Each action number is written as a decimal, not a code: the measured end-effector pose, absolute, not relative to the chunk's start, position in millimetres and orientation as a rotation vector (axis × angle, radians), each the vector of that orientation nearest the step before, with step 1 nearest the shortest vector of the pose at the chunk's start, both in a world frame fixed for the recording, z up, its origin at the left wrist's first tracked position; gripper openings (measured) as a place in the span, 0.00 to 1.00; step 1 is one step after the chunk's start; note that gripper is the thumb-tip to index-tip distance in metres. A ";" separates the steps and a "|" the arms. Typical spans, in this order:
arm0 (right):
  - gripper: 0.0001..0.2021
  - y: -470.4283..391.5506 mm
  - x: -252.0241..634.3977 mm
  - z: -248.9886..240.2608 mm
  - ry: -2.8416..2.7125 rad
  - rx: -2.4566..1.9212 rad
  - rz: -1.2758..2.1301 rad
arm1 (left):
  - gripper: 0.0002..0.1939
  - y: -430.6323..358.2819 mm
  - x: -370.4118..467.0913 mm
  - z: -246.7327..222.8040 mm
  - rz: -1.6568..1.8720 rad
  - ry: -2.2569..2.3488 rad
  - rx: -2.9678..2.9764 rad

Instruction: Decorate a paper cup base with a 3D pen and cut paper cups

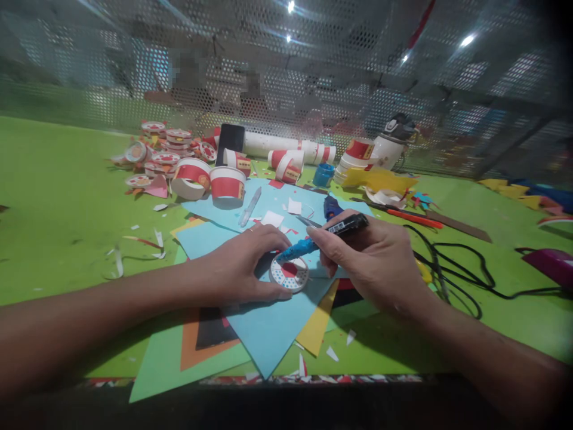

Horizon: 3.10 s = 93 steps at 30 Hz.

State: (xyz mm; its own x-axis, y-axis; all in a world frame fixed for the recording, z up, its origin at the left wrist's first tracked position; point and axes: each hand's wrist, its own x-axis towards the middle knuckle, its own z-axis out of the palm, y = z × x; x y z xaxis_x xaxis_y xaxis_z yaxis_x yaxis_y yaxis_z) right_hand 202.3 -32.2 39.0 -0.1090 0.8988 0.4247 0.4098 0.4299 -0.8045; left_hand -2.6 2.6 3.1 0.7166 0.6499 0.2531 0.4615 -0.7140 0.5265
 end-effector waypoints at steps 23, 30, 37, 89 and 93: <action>0.17 -32.8 206.2 44.1 -1.593 -1.104 0.428 | 0.24 1.2 -0.8 7.5 0.569 0.884 2.486; 0.15 -31.8 204.9 40.4 -1.693 -1.120 0.437 | 0.23 1.0 -1.5 6.3 0.577 0.878 2.478; 0.12 -30.7 205.0 37.7 -1.729 -1.089 0.422 | 0.23 1.2 -1.6 6.0 0.590 0.887 2.484; 0.14 -36.9 207.3 42.9 -1.753 -1.037 0.162 | 0.23 0.6 -1.3 7.5 0.561 0.876 2.453; 0.08 -35.8 206.3 44.9 -1.766 -1.052 0.289 | 0.23 1.6 -1.3 6.1 0.598 0.853 2.459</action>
State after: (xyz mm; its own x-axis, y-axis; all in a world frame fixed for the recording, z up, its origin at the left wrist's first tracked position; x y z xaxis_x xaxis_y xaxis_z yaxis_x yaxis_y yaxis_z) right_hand 206.3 -35.8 44.9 -0.1027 0.7613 0.6402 0.5178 0.5904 -0.6191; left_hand -1.3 1.6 6.1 0.7122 0.6579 0.2448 0.4549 -0.6981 0.5530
